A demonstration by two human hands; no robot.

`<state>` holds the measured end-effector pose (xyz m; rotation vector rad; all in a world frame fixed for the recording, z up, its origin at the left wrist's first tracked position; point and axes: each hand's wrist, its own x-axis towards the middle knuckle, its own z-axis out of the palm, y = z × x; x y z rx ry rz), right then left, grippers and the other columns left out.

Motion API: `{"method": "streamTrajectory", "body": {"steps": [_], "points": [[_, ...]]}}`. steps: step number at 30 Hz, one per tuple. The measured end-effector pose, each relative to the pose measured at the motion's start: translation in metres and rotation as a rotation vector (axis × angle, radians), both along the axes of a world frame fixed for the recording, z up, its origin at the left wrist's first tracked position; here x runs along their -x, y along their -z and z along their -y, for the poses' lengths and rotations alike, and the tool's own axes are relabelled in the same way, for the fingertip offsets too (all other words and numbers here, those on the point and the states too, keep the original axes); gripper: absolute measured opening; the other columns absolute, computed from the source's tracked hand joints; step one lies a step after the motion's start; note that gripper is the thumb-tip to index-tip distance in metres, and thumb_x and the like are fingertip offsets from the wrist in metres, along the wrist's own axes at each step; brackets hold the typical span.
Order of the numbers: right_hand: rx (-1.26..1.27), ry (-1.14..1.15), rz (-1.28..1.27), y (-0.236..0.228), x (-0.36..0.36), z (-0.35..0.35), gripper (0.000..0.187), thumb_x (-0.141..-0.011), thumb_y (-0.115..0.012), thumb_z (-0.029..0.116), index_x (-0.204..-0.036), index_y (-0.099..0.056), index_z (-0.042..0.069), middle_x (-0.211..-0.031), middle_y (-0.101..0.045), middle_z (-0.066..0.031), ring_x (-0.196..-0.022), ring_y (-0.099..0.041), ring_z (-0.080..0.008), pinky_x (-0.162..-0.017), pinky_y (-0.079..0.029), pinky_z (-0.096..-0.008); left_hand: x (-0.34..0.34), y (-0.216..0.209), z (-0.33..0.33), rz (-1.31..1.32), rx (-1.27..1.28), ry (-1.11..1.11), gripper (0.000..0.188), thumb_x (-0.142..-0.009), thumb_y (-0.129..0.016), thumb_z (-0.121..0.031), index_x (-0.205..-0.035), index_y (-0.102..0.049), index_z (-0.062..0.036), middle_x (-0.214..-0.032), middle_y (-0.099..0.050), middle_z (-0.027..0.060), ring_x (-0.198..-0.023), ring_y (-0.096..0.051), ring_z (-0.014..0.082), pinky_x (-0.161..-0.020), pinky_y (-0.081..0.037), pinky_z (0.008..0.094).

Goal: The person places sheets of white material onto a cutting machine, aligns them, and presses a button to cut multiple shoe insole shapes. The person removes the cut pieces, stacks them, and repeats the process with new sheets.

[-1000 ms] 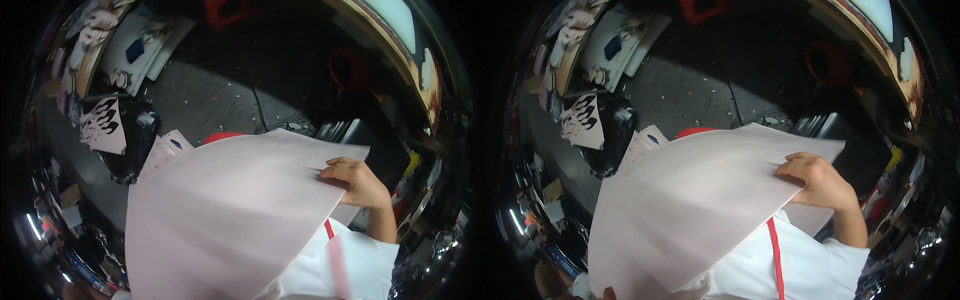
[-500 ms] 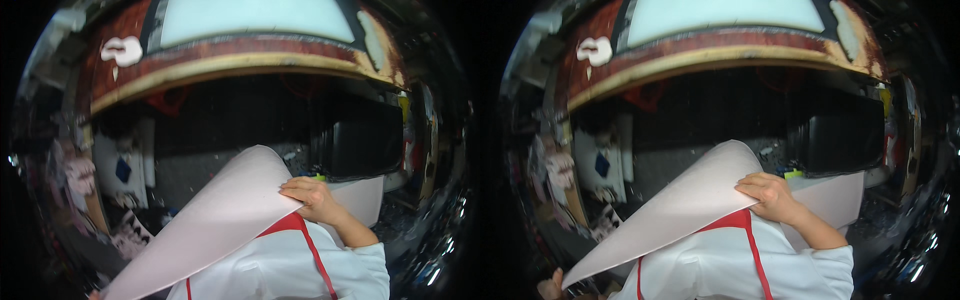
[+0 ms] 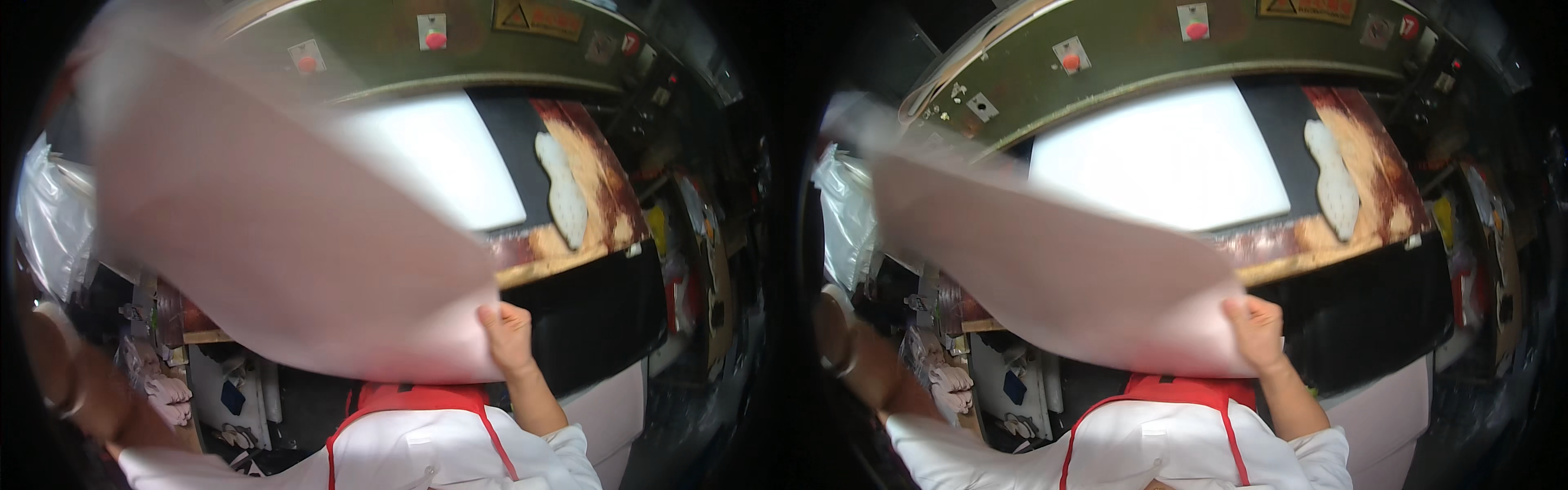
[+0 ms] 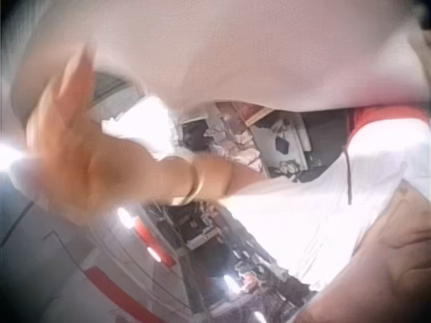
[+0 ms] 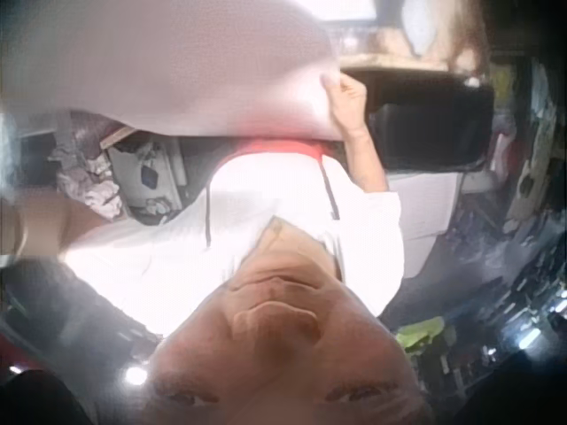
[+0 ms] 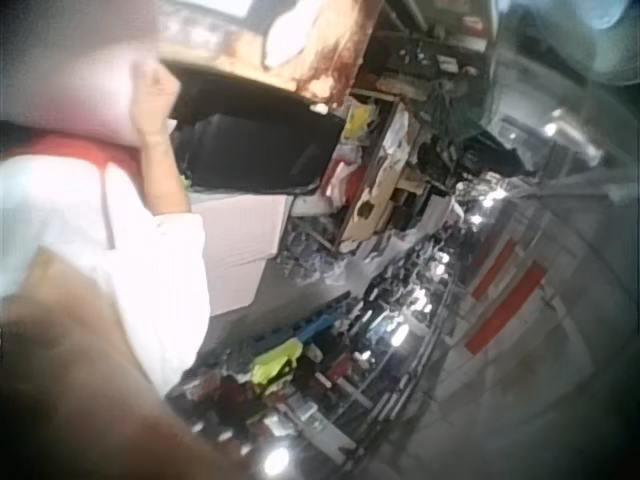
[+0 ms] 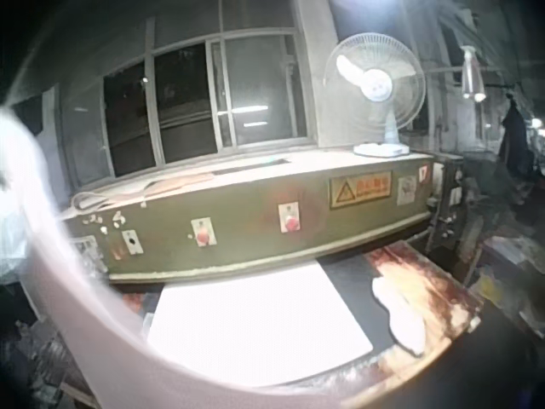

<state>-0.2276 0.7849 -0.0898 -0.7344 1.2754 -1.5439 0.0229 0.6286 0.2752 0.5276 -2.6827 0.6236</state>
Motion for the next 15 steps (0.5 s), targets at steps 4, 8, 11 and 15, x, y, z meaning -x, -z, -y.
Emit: {"method": "streamTrajectory", "body": {"steps": [4,8,11,15], "points": [[-0.374,0.243,-0.457,0.023,0.102,0.022,0.022,-0.087,-0.062,0.012,-0.086,-0.064,-0.009,-0.07,-0.064,-0.0045,-0.065,-0.053,-0.0071,-0.059,-0.044,-0.027,0.034,0.119,0.081,0.032,-0.226,-0.154,0.052,-0.074,-0.073,-0.014,-0.123,-0.056,-0.0085,-0.082,-0.059,0.0062,-0.068,-0.06,0.0226,-0.058,-0.05,0.0325],[-0.385,0.169,-0.536,0.035,0.14,0.024,0.022,-0.086,-0.061,0.011,-0.094,-0.065,-0.009,-0.073,-0.066,-0.0108,-0.069,-0.058,-0.011,-0.064,-0.047,-0.0296,-0.038,0.258,0.108,0.245,-0.414,-0.964,0.037,-0.087,-0.061,-0.037,-0.075,-0.063,-0.0029,-0.072,-0.059,0.0164,-0.068,-0.062,0.0346,-0.058,-0.05,0.0431],[-0.333,0.153,-0.59,0.033,0.141,0.029,0.022,-0.087,-0.06,0.01,-0.1,-0.064,-0.007,-0.079,-0.067,-0.0117,-0.074,-0.059,-0.0125,-0.07,-0.047,-0.03,-0.106,0.347,0.07,0.148,-0.743,-1.32,0.049,-0.082,-0.063,-0.048,-0.072,-0.064,-0.0003,-0.08,-0.066,0.0214,-0.068,-0.064,0.039,-0.062,-0.052,0.045],[-0.304,0.142,-0.58,0.013,0.139,0.044,0.026,-0.087,-0.058,0.009,-0.107,-0.063,-0.007,-0.09,-0.068,-0.0139,-0.084,-0.061,-0.0148,-0.079,-0.047,-0.0295,-0.152,0.417,0.043,-0.72,-0.882,-1.266,0.029,-0.079,-0.072,-0.026,-0.077,-0.06,0.0008,-0.074,-0.066,0.0125,-0.062,-0.062,0.021,-0.058,-0.048,0.0344]]}}
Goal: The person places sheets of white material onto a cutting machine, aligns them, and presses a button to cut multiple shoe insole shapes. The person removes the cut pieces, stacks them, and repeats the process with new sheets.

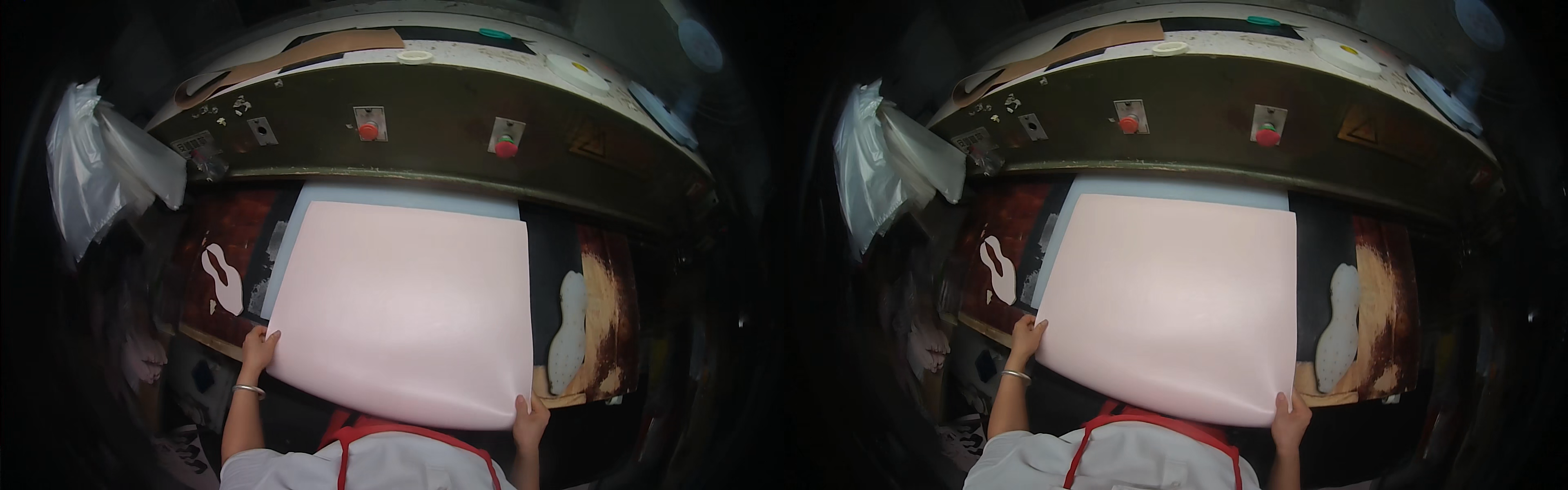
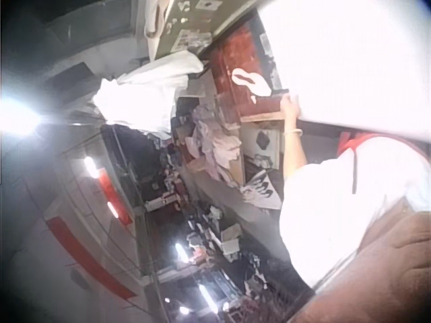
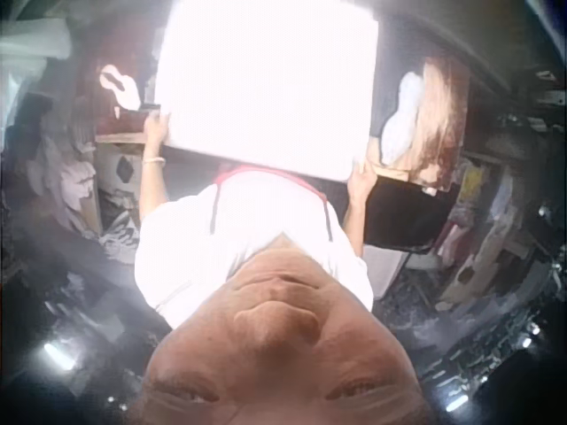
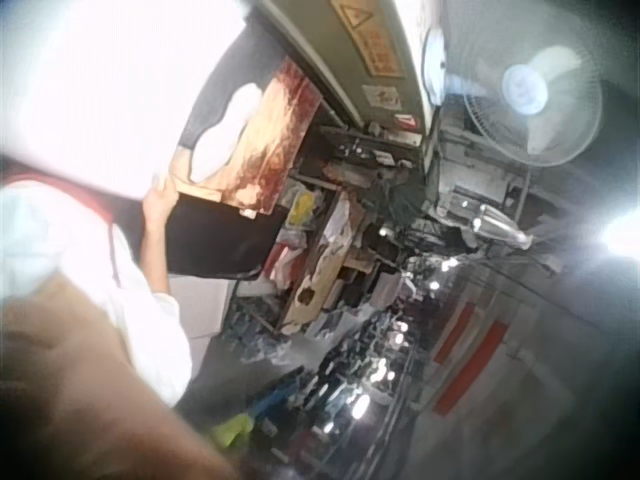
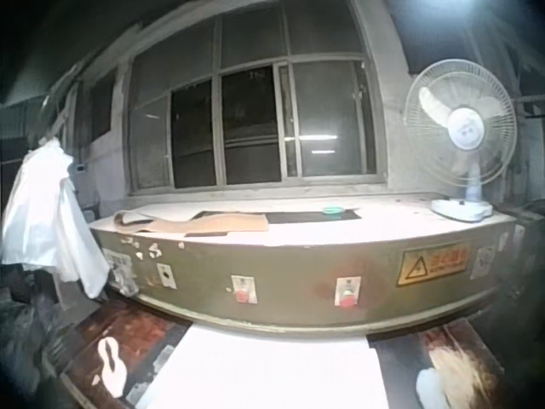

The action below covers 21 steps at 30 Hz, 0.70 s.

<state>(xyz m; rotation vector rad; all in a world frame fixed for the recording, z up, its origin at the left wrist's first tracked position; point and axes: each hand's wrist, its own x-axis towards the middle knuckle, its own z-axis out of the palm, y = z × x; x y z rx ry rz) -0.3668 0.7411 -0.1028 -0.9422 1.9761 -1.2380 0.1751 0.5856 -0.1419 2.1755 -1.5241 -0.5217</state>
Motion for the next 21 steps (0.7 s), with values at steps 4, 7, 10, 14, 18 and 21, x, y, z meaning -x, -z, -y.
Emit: {"method": "streamTrajectory", "body": {"steps": [4,7,10,14,18,21], "points": [[0.28,-0.164,-0.07,-0.029,0.017,0.074,0.029,-0.089,-0.053,0.007,-0.112,-0.062,-0.009,-0.1,-0.067,-0.0137,-0.094,-0.061,-0.0182,-0.087,-0.046,-0.0314,0.0,-0.008,0.049,-0.338,0.147,-0.074,0.019,-0.073,-0.075,-0.008,-0.075,-0.058,0.0002,-0.069,-0.062,0.0035,-0.062,-0.054,0.0072,-0.056,-0.044,0.0254],[0.361,-0.185,-0.082,-0.036,0.029,0.192,0.03,-0.089,-0.052,0.007,-0.113,-0.061,-0.008,-0.101,-0.067,-0.0125,-0.093,-0.06,-0.016,-0.086,-0.045,-0.0269,0.03,-0.042,0.141,-0.204,0.318,-0.082,0.018,-0.081,-0.07,-0.013,-0.084,-0.06,0.002,-0.072,-0.062,0.0012,-0.064,-0.054,0.0084,-0.058,-0.045,0.0257],[0.314,0.09,0.0,-0.02,0.035,0.28,0.035,-0.092,-0.057,0.014,-0.121,-0.057,-0.005,-0.093,-0.066,-0.01,-0.081,-0.058,-0.0144,-0.077,-0.046,-0.0263,0.059,-0.067,0.208,-0.669,0.417,0.016,0.043,-0.087,-0.064,-0.016,-0.121,-0.055,0.0069,-0.099,-0.065,0.0092,-0.085,-0.058,0.0111,-0.07,-0.046,0.0244],[0.21,0.035,-0.265,0.022,0.052,0.228,0.037,-0.09,-0.061,0.02,-0.121,-0.058,-0.002,-0.093,-0.066,-0.011,-0.08,-0.061,-0.0172,-0.074,-0.049,-0.0292,0.051,-0.054,0.146,-0.229,0.376,0.253,0.042,-0.086,-0.066,-0.019,-0.121,-0.055,0.0014,-0.1,-0.064,0.0153,-0.095,-0.059,0.0257,-0.075,-0.048,0.0355],[-0.258,0.138,-0.416,0.062,0.034,0.099,0.025,-0.085,-0.066,0.017,-0.096,-0.063,-0.005,-0.084,-0.063,-0.016,-0.074,-0.059,-0.0205,-0.069,-0.048,-0.0352,0.026,-0.023,0.022,0.114,0.048,-0.06,0.028,-0.083,-0.068,-0.022,-0.096,-0.057,-0.0003,-0.088,-0.062,0.02,-0.088,-0.061,0.0358,-0.072,-0.048,0.0433],[-0.102,0.153,-0.366,0.066,-0.004,0.065,0.021,-0.086,-0.064,0.014,-0.085,-0.059,-0.006,-0.075,-0.06,-0.0155,-0.069,-0.056,-0.02,-0.065,-0.046,-0.036,0.024,-0.02,-0.011,-0.064,0.113,-0.071,0.027,-0.082,-0.069,-0.023,-0.094,-0.056,-0.0022,-0.08,-0.064,0.0189,-0.076,-0.063,0.037,-0.066,-0.048,0.0452]]}}
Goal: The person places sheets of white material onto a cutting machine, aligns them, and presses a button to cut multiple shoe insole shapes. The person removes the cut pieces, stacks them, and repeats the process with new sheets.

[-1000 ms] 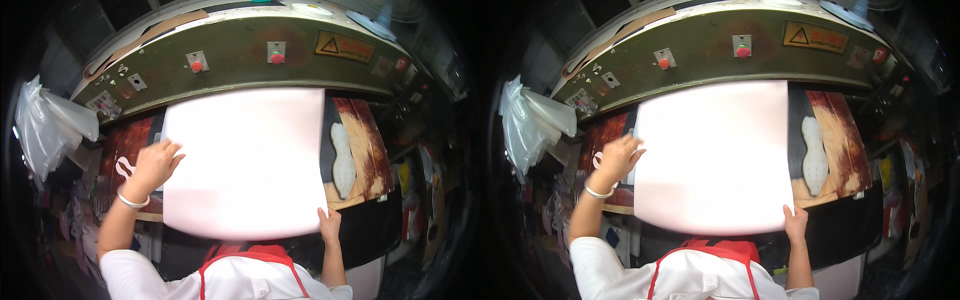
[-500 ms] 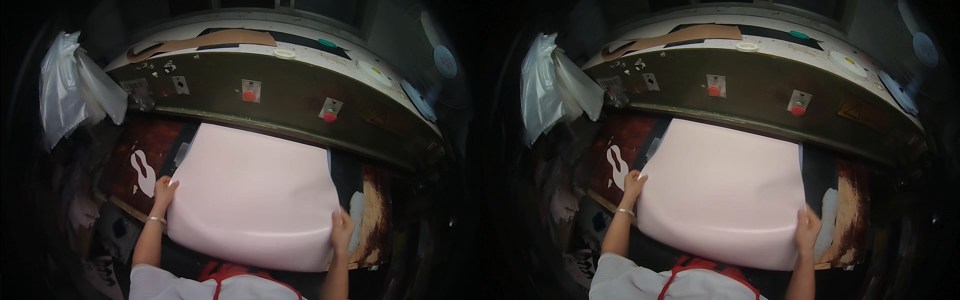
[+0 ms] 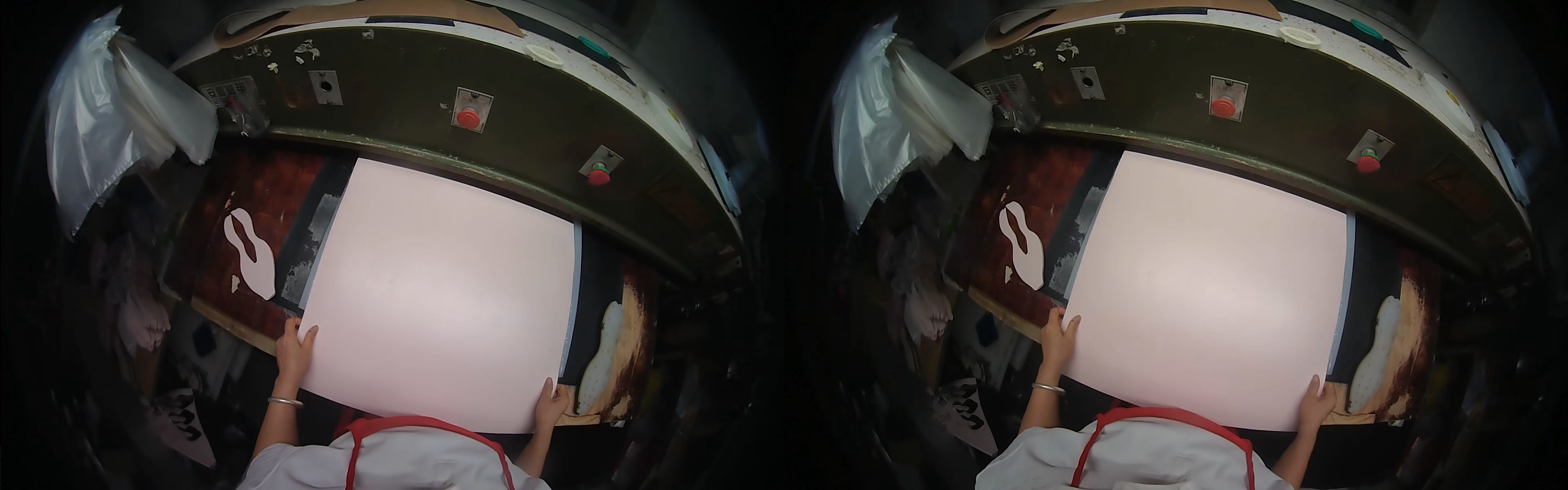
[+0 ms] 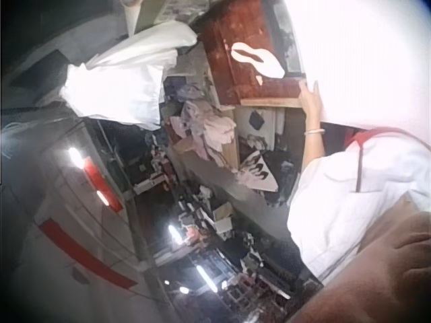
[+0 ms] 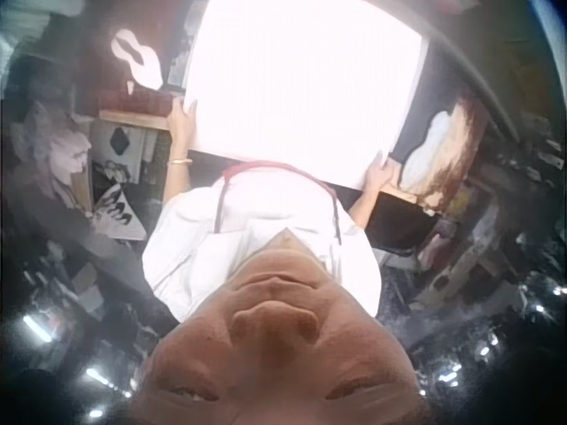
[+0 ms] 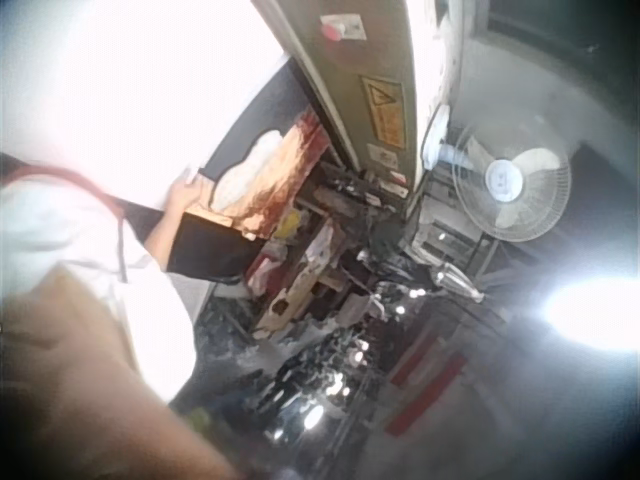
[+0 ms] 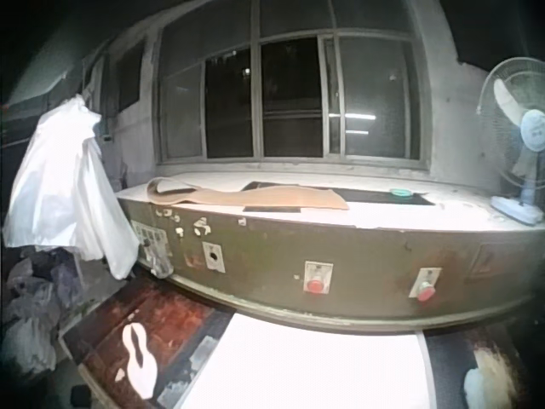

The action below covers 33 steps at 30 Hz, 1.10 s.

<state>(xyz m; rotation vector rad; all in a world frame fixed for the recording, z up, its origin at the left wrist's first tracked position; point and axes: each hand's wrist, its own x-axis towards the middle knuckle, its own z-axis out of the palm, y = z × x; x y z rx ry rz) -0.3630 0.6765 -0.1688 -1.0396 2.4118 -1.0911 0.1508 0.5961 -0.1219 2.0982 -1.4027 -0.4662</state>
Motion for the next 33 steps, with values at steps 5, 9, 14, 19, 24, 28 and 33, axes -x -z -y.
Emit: {"method": "streamTrajectory", "body": {"steps": [5,9,14,19,24,28,33], "points": [[0.124,0.055,-0.169,-0.04,-0.024,0.082,0.022,-0.087,-0.061,0.015,-0.079,-0.054,-0.004,-0.071,-0.057,-0.0194,-0.066,-0.057,-0.0254,-0.064,-0.046,-0.0392,0.012,-0.015,0.093,0.185,0.279,0.062,0.029,-0.082,-0.069,-0.026,-0.099,-0.056,-0.006,-0.083,-0.066,0.0215,-0.078,-0.064,0.0406,-0.065,-0.049,0.0472],[0.005,-0.009,-0.345,-0.038,-0.013,0.159,0.034,-0.09,-0.058,0.031,-0.085,-0.058,-0.003,-0.081,-0.063,-0.0271,-0.081,-0.062,-0.0448,-0.07,-0.049,-0.0462,0.015,-0.009,0.18,0.228,0.103,0.146,0.037,-0.088,-0.06,-0.038,-0.105,-0.057,-0.0054,-0.088,-0.066,0.0242,-0.084,-0.063,0.0437,-0.072,-0.048,0.049],[0.043,-0.042,-0.372,-0.017,-0.006,0.15,0.035,-0.09,-0.059,0.029,-0.102,-0.06,-0.004,-0.093,-0.065,-0.0262,-0.089,-0.063,-0.0424,-0.078,-0.05,-0.0433,0.002,0.005,0.157,0.123,0.115,0.196,0.044,-0.09,-0.056,-0.038,-0.123,-0.055,-0.0083,-0.101,-0.066,0.0231,-0.092,-0.063,0.0418,-0.078,-0.049,0.0467],[0.203,-0.114,-0.155,-0.018,-0.001,0.14,0.038,-0.088,-0.062,0.023,-0.114,-0.059,-0.005,-0.101,-0.065,-0.0237,-0.094,-0.065,-0.0348,-0.081,-0.049,-0.0399,0.011,0.024,0.13,0.332,0.176,0.032,0.04,-0.091,-0.056,-0.03,-0.123,-0.056,-0.0066,-0.1,-0.066,0.0231,-0.09,-0.065,0.0387,-0.077,-0.05,0.0442],[0.058,-0.116,-0.465,-0.009,0.04,0.096,0.041,-0.085,-0.066,0.021,-0.119,-0.059,-0.001,-0.109,-0.062,-0.0242,-0.097,-0.061,-0.0361,-0.082,-0.048,-0.043,0.016,0.026,0.131,0.345,0.326,0.018,0.035,-0.091,-0.054,-0.025,-0.121,-0.057,-0.0058,-0.095,-0.067,0.0216,-0.083,-0.065,0.0382,-0.071,-0.051,0.0436],[-0.195,0.046,-0.559,-0.006,0.099,0.021,0.058,-0.079,-0.073,0.026,-0.129,-0.053,0.006,-0.121,-0.052,-0.0284,-0.112,-0.05,-0.0432,-0.094,-0.041,-0.0465,0.017,0.022,0.124,0.273,0.221,0.025,0.035,-0.091,-0.054,-0.023,-0.121,-0.057,-0.0044,-0.095,-0.065,0.0238,-0.085,-0.064,0.0396,-0.075,-0.049,0.0447],[-0.269,-0.247,-0.413,-0.003,0.132,-0.023,0.091,-0.069,-0.079,0.023,-0.145,-0.032,0.013,-0.139,-0.031,-0.0322,-0.13,-0.03,-0.0458,-0.107,-0.026,-0.0506,0.023,0.024,0.122,0.336,0.336,0.075,0.032,-0.091,-0.054,-0.021,-0.117,-0.057,-0.0026,-0.09,-0.065,0.0236,-0.082,-0.062,0.0403,-0.073,-0.048,0.0468]]}}
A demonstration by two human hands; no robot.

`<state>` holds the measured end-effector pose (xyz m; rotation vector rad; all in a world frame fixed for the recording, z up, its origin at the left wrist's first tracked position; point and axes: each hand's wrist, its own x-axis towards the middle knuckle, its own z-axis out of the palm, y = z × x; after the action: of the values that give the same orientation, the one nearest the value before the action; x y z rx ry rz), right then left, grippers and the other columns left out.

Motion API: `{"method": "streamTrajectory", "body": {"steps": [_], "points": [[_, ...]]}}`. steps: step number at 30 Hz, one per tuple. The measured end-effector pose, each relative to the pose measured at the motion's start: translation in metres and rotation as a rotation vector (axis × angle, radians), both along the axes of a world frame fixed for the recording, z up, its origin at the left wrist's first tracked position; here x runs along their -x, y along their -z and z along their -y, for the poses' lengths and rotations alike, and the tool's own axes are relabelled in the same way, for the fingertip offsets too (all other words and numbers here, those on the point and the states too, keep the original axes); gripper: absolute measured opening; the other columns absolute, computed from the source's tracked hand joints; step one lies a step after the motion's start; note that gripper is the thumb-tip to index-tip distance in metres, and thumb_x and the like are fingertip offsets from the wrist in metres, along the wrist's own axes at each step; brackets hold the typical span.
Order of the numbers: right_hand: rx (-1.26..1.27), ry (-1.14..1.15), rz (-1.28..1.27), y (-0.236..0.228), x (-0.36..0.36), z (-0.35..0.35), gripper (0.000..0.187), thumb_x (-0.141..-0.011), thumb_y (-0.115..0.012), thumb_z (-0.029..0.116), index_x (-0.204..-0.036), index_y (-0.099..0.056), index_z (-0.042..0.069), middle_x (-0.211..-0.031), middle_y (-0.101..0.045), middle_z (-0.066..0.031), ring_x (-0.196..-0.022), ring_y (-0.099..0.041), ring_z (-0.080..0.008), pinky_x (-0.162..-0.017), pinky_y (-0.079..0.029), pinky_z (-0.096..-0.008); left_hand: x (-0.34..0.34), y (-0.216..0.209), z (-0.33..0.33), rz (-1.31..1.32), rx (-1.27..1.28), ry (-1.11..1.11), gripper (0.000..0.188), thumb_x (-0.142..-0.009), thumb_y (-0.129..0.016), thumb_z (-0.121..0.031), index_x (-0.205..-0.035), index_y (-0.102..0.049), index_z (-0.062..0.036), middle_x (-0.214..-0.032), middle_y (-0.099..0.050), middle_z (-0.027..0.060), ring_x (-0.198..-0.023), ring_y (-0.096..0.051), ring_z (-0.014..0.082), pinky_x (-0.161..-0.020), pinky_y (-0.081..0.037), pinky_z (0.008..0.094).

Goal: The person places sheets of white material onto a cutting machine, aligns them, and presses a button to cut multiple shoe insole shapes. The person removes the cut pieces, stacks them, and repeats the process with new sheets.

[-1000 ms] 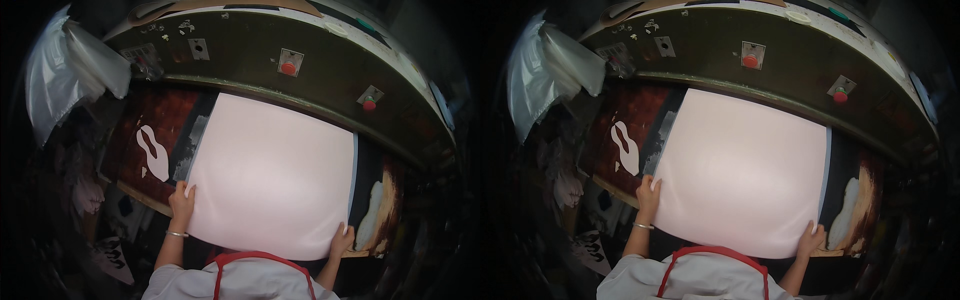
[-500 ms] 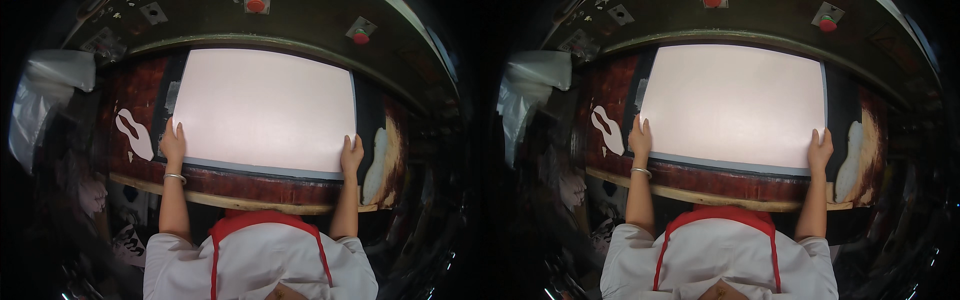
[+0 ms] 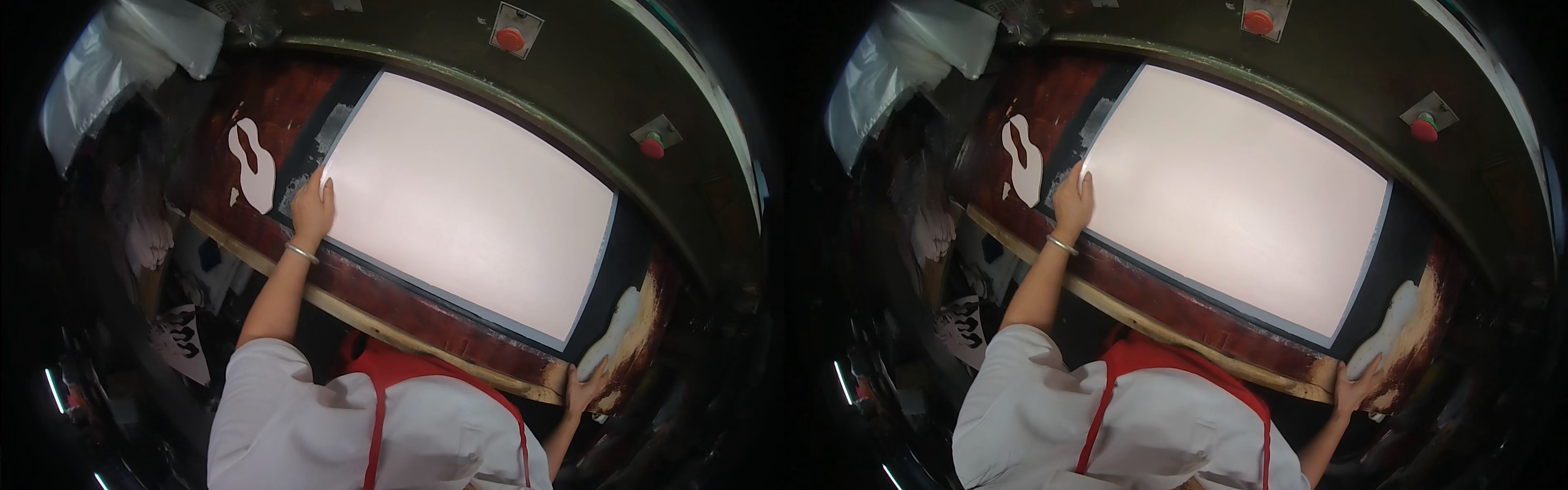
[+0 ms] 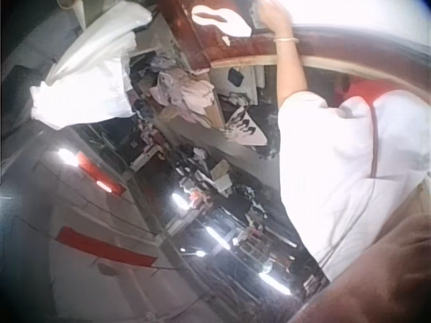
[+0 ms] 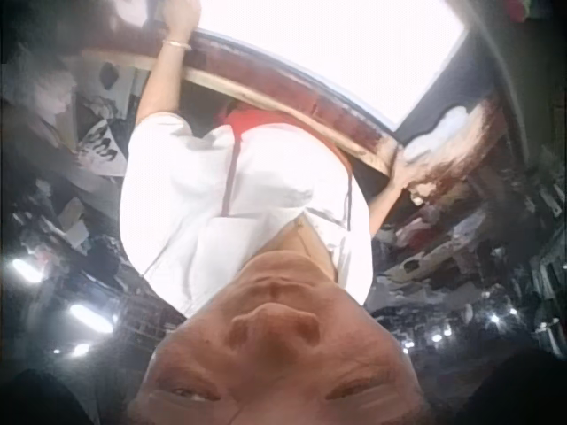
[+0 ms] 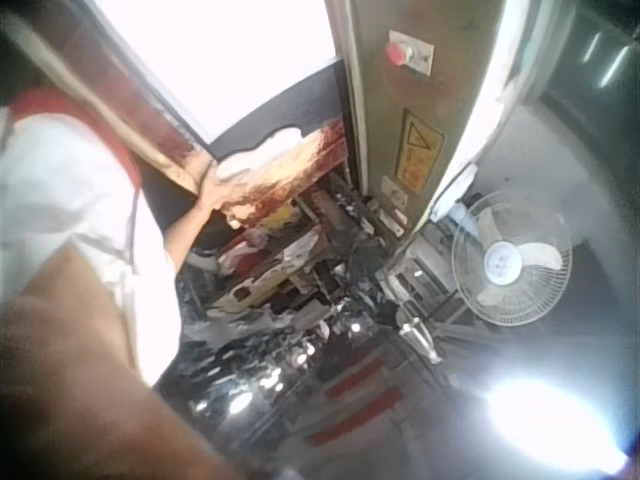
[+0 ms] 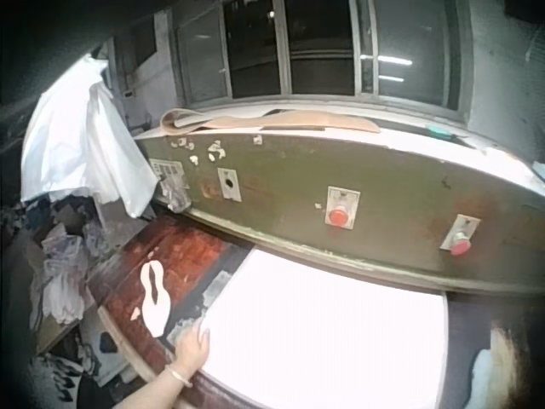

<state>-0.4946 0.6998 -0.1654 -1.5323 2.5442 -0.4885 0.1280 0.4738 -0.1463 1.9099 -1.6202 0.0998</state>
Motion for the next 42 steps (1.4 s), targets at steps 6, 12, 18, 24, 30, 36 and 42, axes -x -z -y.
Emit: {"method": "streamTrajectory", "body": {"steps": [6,12,18,24,30,36,42], "points": [[0.246,0.024,0.306,-0.022,-0.01,0.019,0.085,-0.064,-0.079,0.008,-0.138,-0.038,0.006,-0.138,-0.039,-0.0212,-0.127,-0.038,-0.0326,-0.107,-0.029,-0.0419,0.001,-0.004,0.002,0.076,-0.013,-0.012,0.031,-0.09,-0.054,-0.02,-0.116,-0.057,-0.0029,-0.089,-0.065,0.0215,-0.079,-0.062,0.039,-0.072,-0.049,0.0462],[0.377,0.013,0.545,-0.068,-0.106,0.04,0.081,-0.064,-0.081,0.008,-0.133,-0.039,0.006,-0.133,-0.043,-0.0152,-0.123,-0.041,-0.026,-0.106,-0.029,-0.037,-0.004,-0.003,0.005,0.024,-0.044,0.01,0.033,-0.089,-0.055,-0.019,-0.118,-0.055,-0.0027,-0.089,-0.065,0.0205,-0.079,-0.062,0.038,-0.071,-0.049,0.0458],[0.377,-0.352,1.292,-0.087,-0.291,0.139,0.097,-0.06,-0.085,0.013,-0.138,-0.028,0.005,-0.128,-0.048,-0.0168,-0.12,-0.047,-0.0272,-0.103,-0.034,-0.0362,-0.012,-0.003,0.004,-0.189,-0.035,0.094,0.031,-0.089,-0.054,-0.014,-0.118,-0.057,-0.0025,-0.083,-0.065,0.02,-0.074,-0.061,0.0372,-0.068,-0.048,0.0455],[0.162,-0.367,0.809,-0.079,-0.448,0.239,0.074,-0.057,-0.08,0.015,-0.122,-0.045,0.008,-0.118,-0.046,-0.0207,-0.111,-0.047,-0.033,-0.094,-0.041,-0.0414,-0.015,-0.001,0.002,-0.187,-0.105,0.113,0.031,-0.09,-0.053,-0.011,-0.12,-0.059,-0.0046,-0.078,-0.063,0.0202,-0.071,-0.061,0.037,-0.065,-0.046,0.0455],[0.339,-0.465,0.339,-0.05,-0.527,0.242,0.082,-0.057,-0.082,0.019,-0.126,-0.042,0.002,-0.129,-0.028,-0.0344,-0.12,-0.029,-0.051,-0.1,-0.03,-0.0557,-0.016,0.007,-0.003,-0.121,-0.113,0.169,0.038,-0.084,-0.057,-0.007,-0.121,-0.055,-0.002,-0.077,-0.063,0.0131,-0.07,-0.06,0.0316,-0.067,-0.046,0.0417],[0.302,-0.517,0.429,-0.032,-0.491,0.232,0.094,-0.067,-0.08,0.024,-0.14,-0.027,-0.002,-0.138,-0.026,-0.033,-0.127,-0.029,-0.0467,-0.105,-0.029,-0.0516,-0.017,0.005,0.001,-0.096,-0.102,0.225,0.042,-0.085,-0.055,-0.007,-0.126,-0.049,0.0028,-0.082,-0.063,0.0158,-0.076,-0.061,0.0322,-0.072,-0.046,0.0426],[0.827,0.039,0.471,-0.067,-0.326,0.205,0.072,-0.092,-0.058,0.019,-0.146,-0.015,0.0,-0.136,-0.039,-0.0224,-0.122,-0.044,-0.0306,-0.101,-0.038,-0.0401,-0.047,-0.005,-0.051,-0.226,-0.106,0.317,0.037,-0.089,-0.055,-0.009,-0.125,-0.05,0.0009,-0.079,-0.063,0.02,-0.071,-0.061,0.0373,-0.067,-0.048,0.0443]]}}
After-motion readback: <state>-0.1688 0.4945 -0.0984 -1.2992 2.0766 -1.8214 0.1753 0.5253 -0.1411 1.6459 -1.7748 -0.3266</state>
